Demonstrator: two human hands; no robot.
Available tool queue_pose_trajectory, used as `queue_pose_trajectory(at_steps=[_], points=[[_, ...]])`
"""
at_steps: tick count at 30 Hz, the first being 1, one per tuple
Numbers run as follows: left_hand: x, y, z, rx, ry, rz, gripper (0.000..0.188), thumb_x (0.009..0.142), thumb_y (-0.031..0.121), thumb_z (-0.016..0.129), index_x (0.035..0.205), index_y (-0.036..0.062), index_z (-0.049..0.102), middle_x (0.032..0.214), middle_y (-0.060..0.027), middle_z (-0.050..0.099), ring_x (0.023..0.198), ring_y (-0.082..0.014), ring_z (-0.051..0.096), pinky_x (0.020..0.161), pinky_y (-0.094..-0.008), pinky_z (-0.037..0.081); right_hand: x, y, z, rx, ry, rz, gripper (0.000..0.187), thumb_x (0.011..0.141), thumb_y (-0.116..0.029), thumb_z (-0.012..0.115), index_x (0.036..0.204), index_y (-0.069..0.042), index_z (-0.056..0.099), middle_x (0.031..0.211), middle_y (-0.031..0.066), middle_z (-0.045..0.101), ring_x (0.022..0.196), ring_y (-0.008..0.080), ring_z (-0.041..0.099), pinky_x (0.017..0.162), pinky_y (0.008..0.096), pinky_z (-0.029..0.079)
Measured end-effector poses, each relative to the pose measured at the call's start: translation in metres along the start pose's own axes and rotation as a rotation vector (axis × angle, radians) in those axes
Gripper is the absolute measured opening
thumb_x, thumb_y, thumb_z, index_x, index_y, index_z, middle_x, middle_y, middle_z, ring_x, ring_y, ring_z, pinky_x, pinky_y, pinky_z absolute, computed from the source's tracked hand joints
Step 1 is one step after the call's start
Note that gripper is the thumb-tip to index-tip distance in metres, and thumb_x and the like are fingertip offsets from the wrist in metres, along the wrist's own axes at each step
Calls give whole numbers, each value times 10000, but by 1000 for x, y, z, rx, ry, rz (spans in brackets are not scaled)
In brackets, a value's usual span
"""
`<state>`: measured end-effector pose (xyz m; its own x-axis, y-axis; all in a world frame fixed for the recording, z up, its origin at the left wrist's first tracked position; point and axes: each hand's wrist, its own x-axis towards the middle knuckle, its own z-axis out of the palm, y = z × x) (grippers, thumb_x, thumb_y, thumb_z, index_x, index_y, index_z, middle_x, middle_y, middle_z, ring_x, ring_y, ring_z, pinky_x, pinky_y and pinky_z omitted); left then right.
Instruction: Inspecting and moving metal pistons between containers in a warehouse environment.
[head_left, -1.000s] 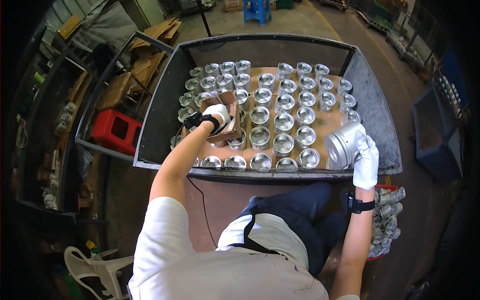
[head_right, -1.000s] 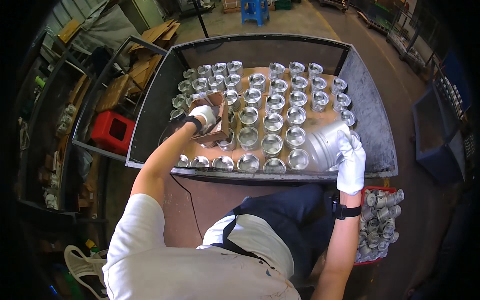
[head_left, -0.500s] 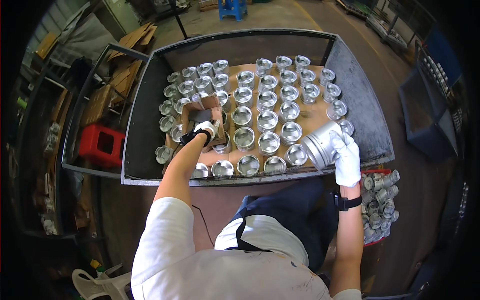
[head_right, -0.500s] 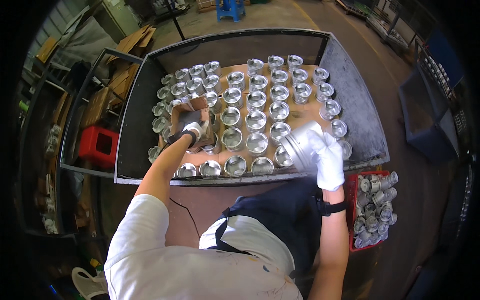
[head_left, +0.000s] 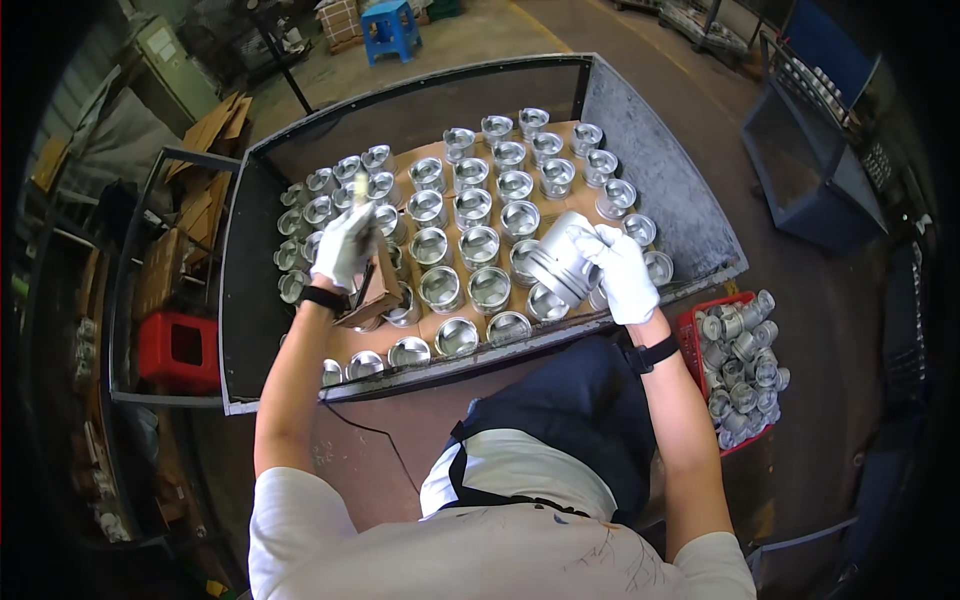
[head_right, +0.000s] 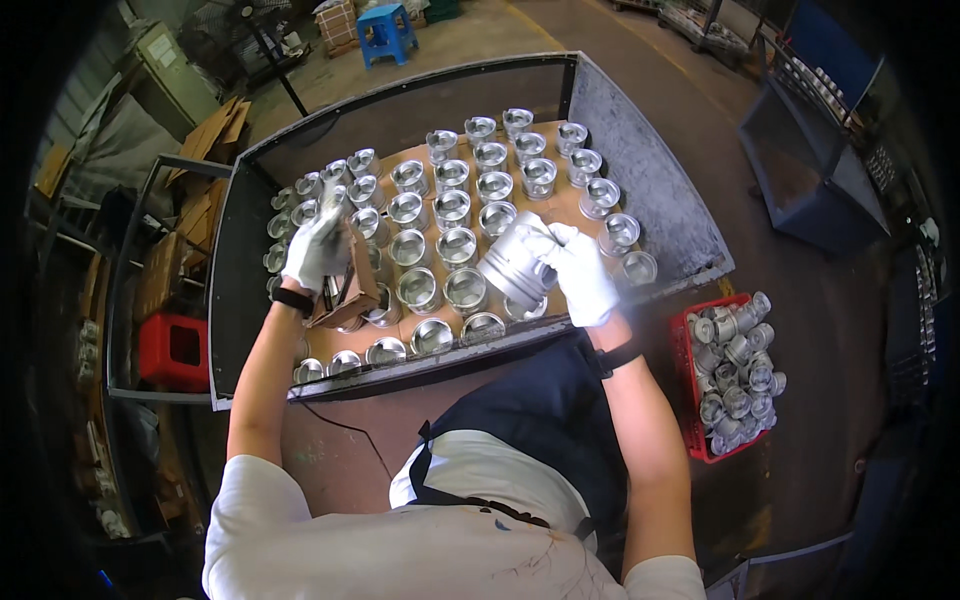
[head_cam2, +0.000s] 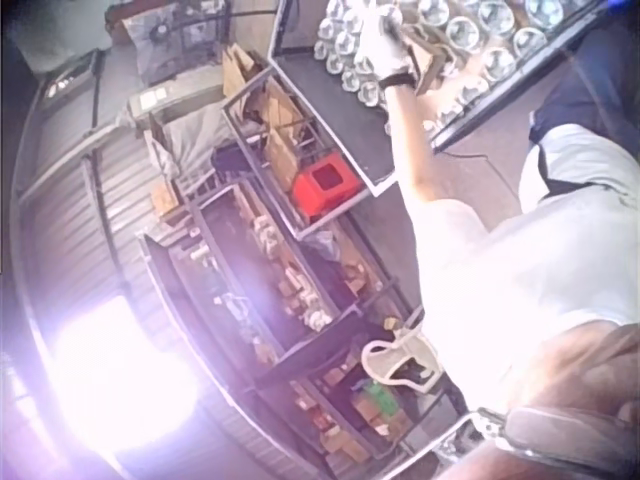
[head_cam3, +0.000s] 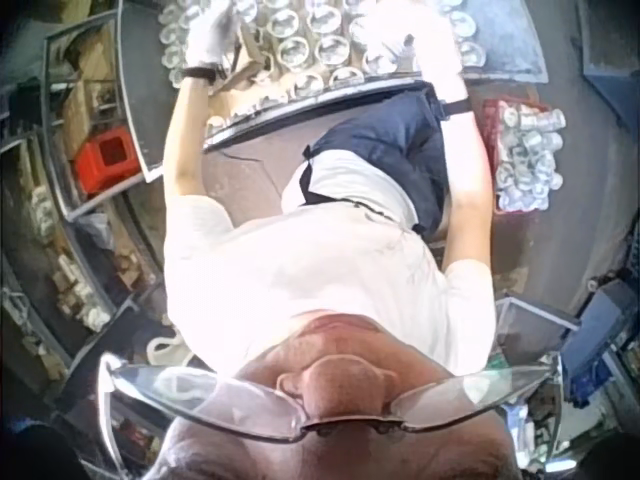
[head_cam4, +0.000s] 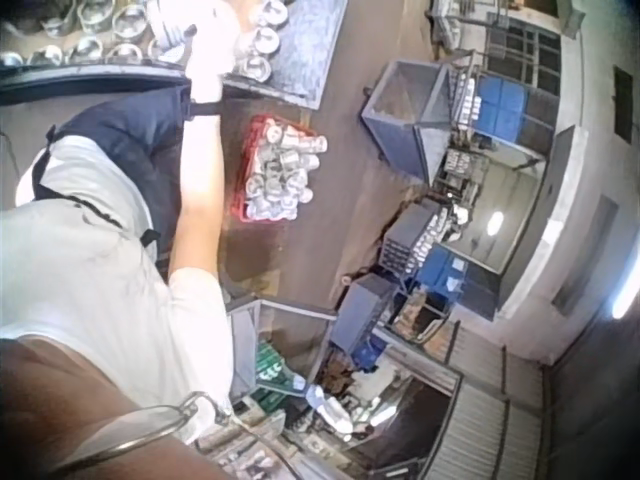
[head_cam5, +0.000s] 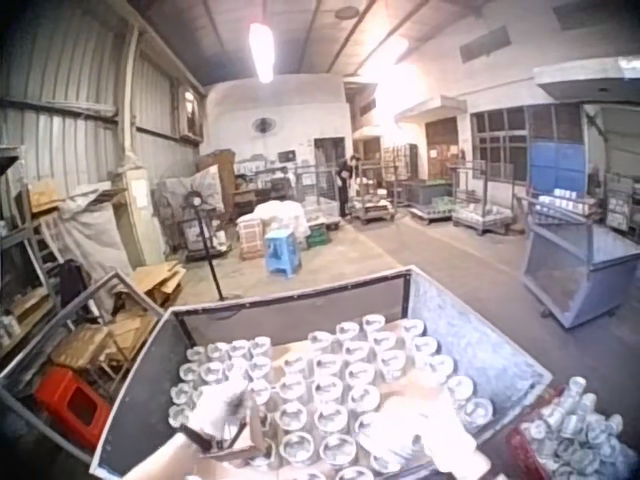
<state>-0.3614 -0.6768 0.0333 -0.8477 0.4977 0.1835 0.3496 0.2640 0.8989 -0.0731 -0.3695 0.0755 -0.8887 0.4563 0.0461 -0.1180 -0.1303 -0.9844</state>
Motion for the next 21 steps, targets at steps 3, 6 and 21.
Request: queue_pose_trajectory(at_steps=[3, 6, 21], points=[[-9, 96, 71, -755, -209, -167, 330, 972, 414, 596, 943, 89, 646, 844, -30, 658, 809, -148, 624, 772, -312, 490, 3, -7, 15, 0, 0, -7, 164, 931, -160, 671, 1022, -24, 667, 885, -40, 621, 808, 43, 539, 689, 221, 428], [-3, 117, 137, -1059, -376, -52, 356, 1009, 381, 539, 1207, 85, 559, 973, -68, 660, 907, -192, 623, 863, -374, 482, 2, -12, 40, 180, 35, -56, 192, 940, -188, 676, 1041, -24, 665, 937, -33, 648, 810, 62, 568, 684, 222, 440], [-48, 162, 206, -1082, -503, -160, 306, 1006, 234, 579, 1277, 93, 571, 1018, 26, 616, 880, -73, 594, 768, -241, 520, 0, -13, 14, 132, 210, -99, 350, 1000, -319, 599, 1104, -1, 703, 996, 6, 682, 905, 68, 586, 783, 238, 465]])
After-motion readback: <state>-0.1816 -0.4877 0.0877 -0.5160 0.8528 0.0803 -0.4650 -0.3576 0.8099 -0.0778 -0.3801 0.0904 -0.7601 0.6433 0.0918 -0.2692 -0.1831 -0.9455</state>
